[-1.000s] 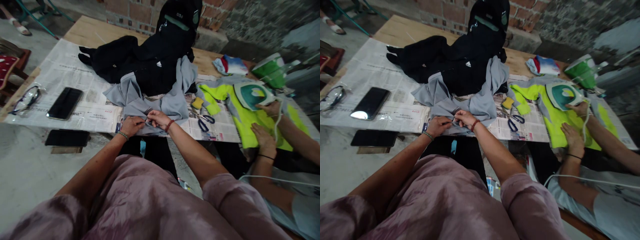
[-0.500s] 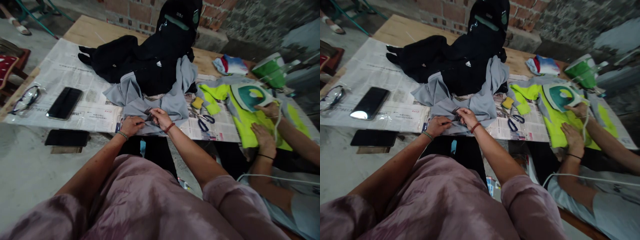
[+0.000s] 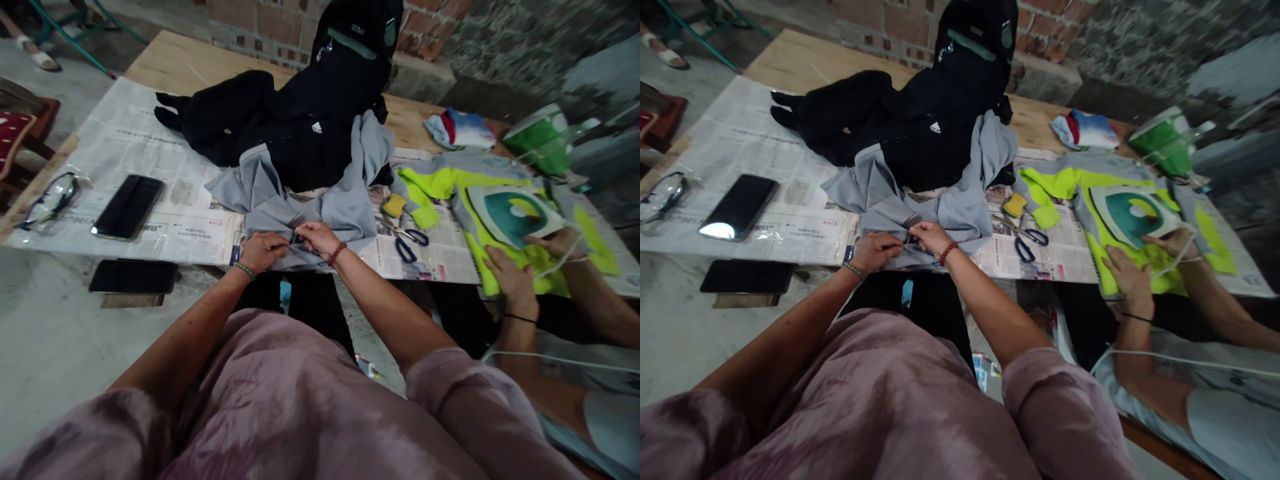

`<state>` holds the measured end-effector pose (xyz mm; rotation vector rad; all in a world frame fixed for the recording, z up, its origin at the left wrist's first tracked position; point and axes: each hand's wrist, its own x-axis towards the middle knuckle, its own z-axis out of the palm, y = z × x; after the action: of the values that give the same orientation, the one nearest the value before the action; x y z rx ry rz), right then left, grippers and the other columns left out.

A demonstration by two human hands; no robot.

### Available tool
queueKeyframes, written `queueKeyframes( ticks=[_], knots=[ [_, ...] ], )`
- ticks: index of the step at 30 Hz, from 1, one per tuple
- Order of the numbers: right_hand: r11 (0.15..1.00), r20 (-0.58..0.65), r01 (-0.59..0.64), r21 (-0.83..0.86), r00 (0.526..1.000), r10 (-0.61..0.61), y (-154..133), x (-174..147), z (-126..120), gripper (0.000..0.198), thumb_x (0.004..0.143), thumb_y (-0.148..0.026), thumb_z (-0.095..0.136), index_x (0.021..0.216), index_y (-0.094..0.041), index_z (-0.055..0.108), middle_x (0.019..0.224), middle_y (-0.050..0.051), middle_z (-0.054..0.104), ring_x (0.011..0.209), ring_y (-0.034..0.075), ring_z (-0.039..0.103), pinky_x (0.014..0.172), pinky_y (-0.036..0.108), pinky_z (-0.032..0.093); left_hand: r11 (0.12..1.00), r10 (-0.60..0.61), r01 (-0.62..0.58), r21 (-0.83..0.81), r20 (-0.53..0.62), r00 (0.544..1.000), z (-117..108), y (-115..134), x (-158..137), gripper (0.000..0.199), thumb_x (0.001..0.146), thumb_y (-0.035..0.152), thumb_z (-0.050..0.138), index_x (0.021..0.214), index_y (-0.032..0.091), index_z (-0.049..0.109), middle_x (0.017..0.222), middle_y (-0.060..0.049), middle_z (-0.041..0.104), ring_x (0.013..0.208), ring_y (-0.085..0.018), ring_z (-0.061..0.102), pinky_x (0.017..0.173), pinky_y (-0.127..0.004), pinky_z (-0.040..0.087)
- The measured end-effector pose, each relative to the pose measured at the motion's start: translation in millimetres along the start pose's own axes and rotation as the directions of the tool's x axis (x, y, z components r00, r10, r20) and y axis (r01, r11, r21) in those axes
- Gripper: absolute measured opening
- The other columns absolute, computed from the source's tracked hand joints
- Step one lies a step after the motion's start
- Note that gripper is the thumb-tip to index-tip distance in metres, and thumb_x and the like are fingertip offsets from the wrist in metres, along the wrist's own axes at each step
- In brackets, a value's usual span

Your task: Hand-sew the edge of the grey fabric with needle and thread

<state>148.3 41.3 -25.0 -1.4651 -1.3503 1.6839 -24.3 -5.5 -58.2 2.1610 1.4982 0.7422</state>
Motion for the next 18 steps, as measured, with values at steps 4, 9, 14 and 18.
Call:
queueKeyframes(
  ticks=[4, 9, 14, 18],
  knots=[
    [0.996, 0.02, -0.072, 0.056, 0.997, 0.071, -1.2, -0.4, -1.1, 0.018, 0.082, -0.023, 0.059, 0.069, -0.012, 0.054, 0.05, -0.007, 0.047, 0.028, -0.001, 0.032, 0.027, 0.014, 0.017, 1.0, 0.014, -0.014, -0.01, -0.008, 1.0, 0.6, 0.3, 0.0, 0.018, 0.079, 0.024, 0.057, 0.09, 0.023, 0.071, 0.088, -0.002, 0.072, 0.083, -0.016, 0.064, 0.083, -0.03, 0.041],
    [0.99, 0.011, -0.143, -0.007, 0.99, 0.144, -4.8, 0.2, 1.8, 0.022, 0.085, -0.022, 0.054, 0.066, -0.011, 0.054, 0.046, -0.006, 0.046, 0.026, 0.0, 0.03, 0.026, 0.015, 0.015, 1.0, 0.01, -0.01, 0.01, -0.003, 1.0, 0.5, 2.0, -0.4, 0.018, 0.081, 0.027, 0.055, 0.088, 0.023, 0.071, 0.087, -0.001, 0.071, 0.083, -0.017, 0.063, 0.084, -0.031, 0.041],
    [0.967, -0.036, -0.177, -0.185, 0.984, 0.173, -12.3, -2.1, 9.9, 0.025, 0.082, -0.022, 0.058, 0.059, -0.013, 0.053, 0.041, -0.006, 0.043, 0.026, 0.0, 0.027, 0.026, 0.016, 0.015, 1.0, 0.002, -0.002, 0.011, 0.001, 1.0, 0.2, 2.8, -0.3, 0.017, 0.081, 0.028, 0.055, 0.086, 0.022, 0.071, 0.087, -0.002, 0.071, 0.083, -0.017, 0.063, 0.082, -0.031, 0.04],
    [0.959, -0.062, -0.175, -0.223, 0.984, 0.165, -13.1, -2.5, 13.8, 0.025, 0.079, -0.02, 0.059, 0.056, -0.014, 0.052, 0.037, -0.007, 0.039, 0.026, 0.001, 0.026, 0.027, 0.017, 0.015, 1.0, 0.004, -0.004, 0.013, 0.0, 1.0, -0.6, 3.5, 0.1, 0.018, 0.081, 0.031, 0.056, 0.087, 0.022, 0.07, 0.087, -0.002, 0.071, 0.084, -0.017, 0.063, 0.081, -0.031, 0.04]
  ],
)
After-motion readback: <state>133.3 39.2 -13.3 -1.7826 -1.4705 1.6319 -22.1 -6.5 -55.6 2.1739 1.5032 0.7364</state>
